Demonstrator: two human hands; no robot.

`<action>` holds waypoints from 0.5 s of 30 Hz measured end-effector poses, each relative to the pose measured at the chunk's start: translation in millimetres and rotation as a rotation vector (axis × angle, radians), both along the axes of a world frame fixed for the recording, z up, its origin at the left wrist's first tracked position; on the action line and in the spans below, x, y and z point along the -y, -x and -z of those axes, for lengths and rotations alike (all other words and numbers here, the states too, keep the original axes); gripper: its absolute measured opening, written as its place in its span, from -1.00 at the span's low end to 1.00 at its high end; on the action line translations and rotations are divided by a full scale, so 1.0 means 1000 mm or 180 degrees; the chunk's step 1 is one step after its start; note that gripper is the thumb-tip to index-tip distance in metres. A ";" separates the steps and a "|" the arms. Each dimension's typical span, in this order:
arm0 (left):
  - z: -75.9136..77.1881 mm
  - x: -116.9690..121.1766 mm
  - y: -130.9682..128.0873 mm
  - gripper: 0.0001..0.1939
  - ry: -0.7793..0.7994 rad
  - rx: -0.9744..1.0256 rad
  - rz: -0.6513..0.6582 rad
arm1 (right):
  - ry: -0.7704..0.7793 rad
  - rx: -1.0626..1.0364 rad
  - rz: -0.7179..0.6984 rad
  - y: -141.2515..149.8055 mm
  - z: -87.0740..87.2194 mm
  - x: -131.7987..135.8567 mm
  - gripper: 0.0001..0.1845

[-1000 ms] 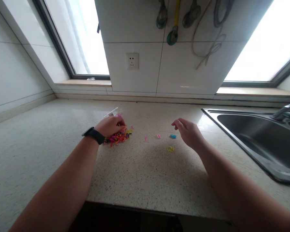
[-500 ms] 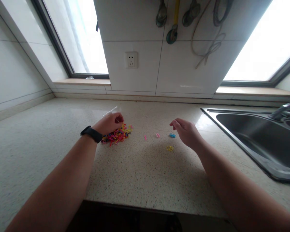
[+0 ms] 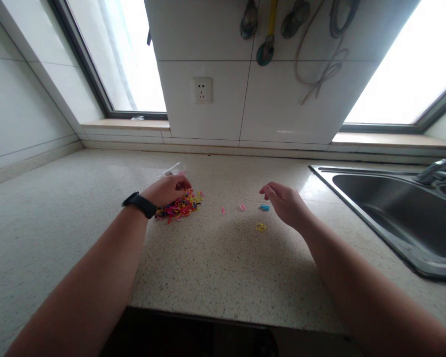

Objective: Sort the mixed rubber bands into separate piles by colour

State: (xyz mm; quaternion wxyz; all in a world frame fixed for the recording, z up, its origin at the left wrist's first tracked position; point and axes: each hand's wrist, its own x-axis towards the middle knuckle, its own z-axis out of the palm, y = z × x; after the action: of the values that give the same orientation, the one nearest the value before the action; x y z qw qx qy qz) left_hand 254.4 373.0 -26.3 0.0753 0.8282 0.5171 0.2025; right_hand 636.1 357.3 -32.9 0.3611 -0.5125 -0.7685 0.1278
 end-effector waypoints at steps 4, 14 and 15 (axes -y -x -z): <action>-0.004 0.003 -0.003 -0.78 -0.0100 -0.0216 0.0199 | 0.0017 0.0030 0.0004 0.001 -0.002 0.002 -0.61; -0.007 0.006 -0.005 -0.80 0.0115 -0.0073 0.0021 | -0.0019 0.0062 -0.0069 0.001 -0.001 0.002 -0.60; -0.007 0.006 -0.006 -0.80 0.0116 -0.0002 -0.0003 | -0.0024 0.0064 -0.0075 0.001 -0.001 0.002 -0.60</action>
State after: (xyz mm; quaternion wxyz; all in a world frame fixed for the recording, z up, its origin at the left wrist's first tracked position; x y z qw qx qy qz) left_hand 260.2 366.9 -19.5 0.0901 0.8265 0.5210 0.1929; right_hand 635.1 355.5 -31.7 0.3537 -0.5033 -0.7786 0.1240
